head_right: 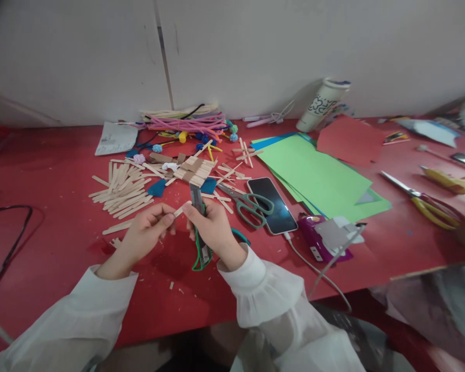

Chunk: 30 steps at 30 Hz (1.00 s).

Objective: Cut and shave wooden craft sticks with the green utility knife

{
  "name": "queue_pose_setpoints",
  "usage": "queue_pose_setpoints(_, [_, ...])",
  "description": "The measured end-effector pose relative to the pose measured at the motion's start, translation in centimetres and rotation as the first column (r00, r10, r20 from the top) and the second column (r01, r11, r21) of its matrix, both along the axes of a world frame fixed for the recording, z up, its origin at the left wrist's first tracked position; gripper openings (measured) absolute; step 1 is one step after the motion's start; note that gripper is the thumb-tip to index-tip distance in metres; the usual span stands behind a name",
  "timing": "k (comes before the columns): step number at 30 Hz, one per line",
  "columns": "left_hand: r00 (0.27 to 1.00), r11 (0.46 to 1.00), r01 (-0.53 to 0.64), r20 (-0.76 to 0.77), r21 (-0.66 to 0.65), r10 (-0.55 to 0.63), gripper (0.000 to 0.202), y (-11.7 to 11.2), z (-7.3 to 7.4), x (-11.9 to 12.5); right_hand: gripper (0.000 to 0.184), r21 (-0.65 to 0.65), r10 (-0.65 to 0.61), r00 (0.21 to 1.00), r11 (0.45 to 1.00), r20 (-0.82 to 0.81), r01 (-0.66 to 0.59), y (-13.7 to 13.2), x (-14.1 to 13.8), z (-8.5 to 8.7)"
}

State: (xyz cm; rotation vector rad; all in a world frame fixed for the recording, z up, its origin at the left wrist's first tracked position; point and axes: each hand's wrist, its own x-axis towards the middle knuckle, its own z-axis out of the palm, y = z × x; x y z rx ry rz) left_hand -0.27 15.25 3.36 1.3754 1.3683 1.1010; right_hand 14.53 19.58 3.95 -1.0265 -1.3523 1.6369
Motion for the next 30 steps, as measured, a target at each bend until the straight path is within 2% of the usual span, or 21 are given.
queue_pose_setpoints(2, [0.990, 0.992, -0.070, -0.116, 0.107, 0.083, 0.015, -0.1, -0.1, 0.0, 0.031, 0.019, -0.027, 0.999, 0.999, 0.025, 0.026, 0.0, 0.0, 0.0])
queue_pose_setpoints(4, [0.929, 0.942, -0.130, -0.295, 0.308, 0.225, 0.015, -0.3, -0.1, -0.1, 0.030, 0.052, -0.061, 0.997, 0.997, 0.052, 0.058, -0.1, 0.0, 0.1])
queue_pose_setpoints(6, [0.822, 0.872, -0.086, -0.461, 0.482, 0.336, 0.011, -0.3, 0.0, -0.2, 0.029, 0.104, -0.098, 0.990, 0.991, 0.104, 0.088, -0.2, -0.1, 0.2])
queue_pose_setpoints(8, [0.723, 0.832, -0.014, -0.569, 0.554, 0.391, 0.011, -0.3, 0.1, -0.2, 0.028, 0.197, -0.139, 0.973, 0.975, 0.183, 0.102, -0.5, -0.1, 0.1])
queue_pose_setpoints(11, [0.638, 0.826, 0.024, -0.645, 0.563, 0.421, 0.008, -0.2, 0.0, -0.2, 0.025, 0.412, -0.226, 0.926, 0.907, 0.302, 0.087, -0.9, -0.2, -0.2])
queue_pose_setpoints(14, [0.596, 0.817, -0.013, -0.652, 0.576, 0.469, 0.005, -0.3, -0.1, 0.0, 0.024, 0.552, -0.268, 0.900, 0.833, 0.343, 0.037, -1.1, -0.2, -0.5])
queue_pose_setpoints(17, [0.574, 0.804, -0.042, -0.645, 0.593, 0.505, 0.007, -0.4, -0.2, 0.2, 0.024, 0.570, -0.262, 0.899, 0.821, 0.350, 0.018, -1.2, -0.3, -0.7])
queue_pose_setpoints(22, [0.576, 0.824, -0.002, -0.674, 0.566, 0.464, 0.008, -0.5, -0.1, 0.3, 0.027, 0.562, -0.250, 0.896, 0.827, 0.366, 0.001, -1.2, -0.4, -0.8])
queue_pose_setpoints(26, [0.557, 0.815, 0.011, -0.681, 0.579, 0.476, 0.008, -0.5, -0.1, 0.4, 0.025, 0.569, -0.250, 0.886, 0.822, 0.390, -0.019, -1.3, -0.5, -0.8])
queue_pose_setpoints(30, [0.546, 0.833, 0.010, -0.700, 0.554, 0.459, 0.009, -0.4, -0.2, 0.3, 0.024, 0.555, -0.219, 0.883, 0.830, 0.416, -0.056, -1.3, -0.5, -0.7])
